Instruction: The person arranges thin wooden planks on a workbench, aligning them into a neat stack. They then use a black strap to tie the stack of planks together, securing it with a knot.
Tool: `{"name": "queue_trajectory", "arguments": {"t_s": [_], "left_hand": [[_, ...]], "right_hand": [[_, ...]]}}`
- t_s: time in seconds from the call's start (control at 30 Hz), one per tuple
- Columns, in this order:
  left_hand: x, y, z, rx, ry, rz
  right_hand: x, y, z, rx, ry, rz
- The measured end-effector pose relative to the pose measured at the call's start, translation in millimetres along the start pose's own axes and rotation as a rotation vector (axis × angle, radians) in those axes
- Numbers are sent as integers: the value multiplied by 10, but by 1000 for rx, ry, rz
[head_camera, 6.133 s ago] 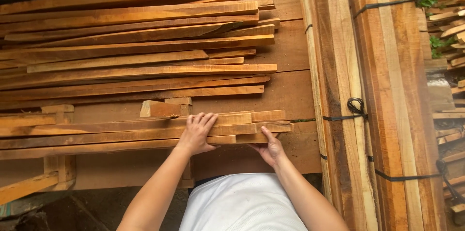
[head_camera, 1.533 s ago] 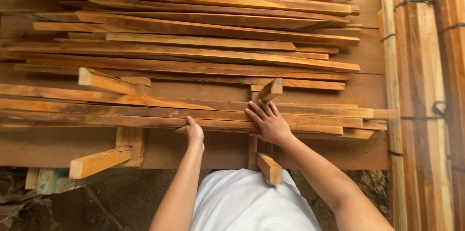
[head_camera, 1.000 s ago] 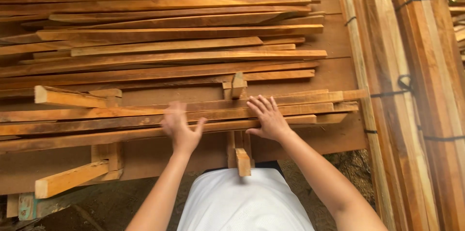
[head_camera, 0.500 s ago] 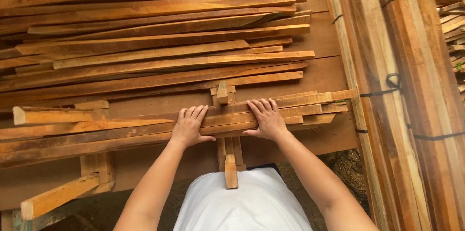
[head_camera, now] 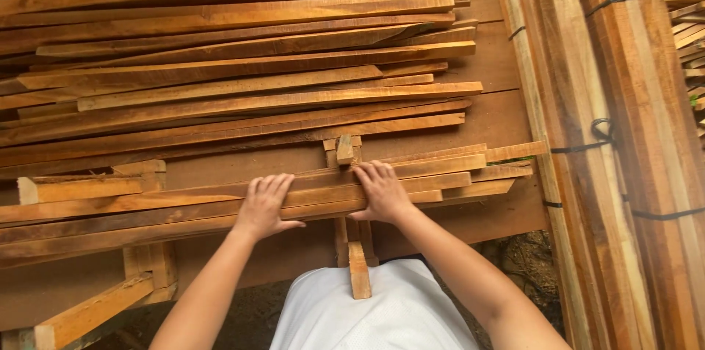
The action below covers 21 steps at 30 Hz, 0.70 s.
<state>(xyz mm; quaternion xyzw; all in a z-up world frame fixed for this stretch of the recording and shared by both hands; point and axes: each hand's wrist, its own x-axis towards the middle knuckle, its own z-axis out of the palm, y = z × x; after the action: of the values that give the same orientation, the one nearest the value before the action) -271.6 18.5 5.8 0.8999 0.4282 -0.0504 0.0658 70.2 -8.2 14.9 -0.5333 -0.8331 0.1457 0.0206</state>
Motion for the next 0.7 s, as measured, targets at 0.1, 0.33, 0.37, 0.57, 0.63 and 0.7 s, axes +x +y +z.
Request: {"name": "queue_trajectory", "arguments": {"t_s": [0.1,0.33,0.37,0.57,0.63,0.7], "left_hand": [[-231,-303,-62,57,-13,-31],[-215,-308,-129,84,-54,-40],[-189,-280,-144,86,-112,-42],[23,-231,-55,82,-245,-29],[16,-270,-39,91,-249,-25],[23,-319,-46,94,-236,14]], "right_hand": [[202,-331,135,-7,-4,-21],[112,-179,-308,-63,-153,-5],[95,-143,-405,-42,-196,12],[143,-52,-330,-50,-255,7],[159,-48,-314,-40,-257,-2],[175,-61,-335,-31,-269,-9]]}}
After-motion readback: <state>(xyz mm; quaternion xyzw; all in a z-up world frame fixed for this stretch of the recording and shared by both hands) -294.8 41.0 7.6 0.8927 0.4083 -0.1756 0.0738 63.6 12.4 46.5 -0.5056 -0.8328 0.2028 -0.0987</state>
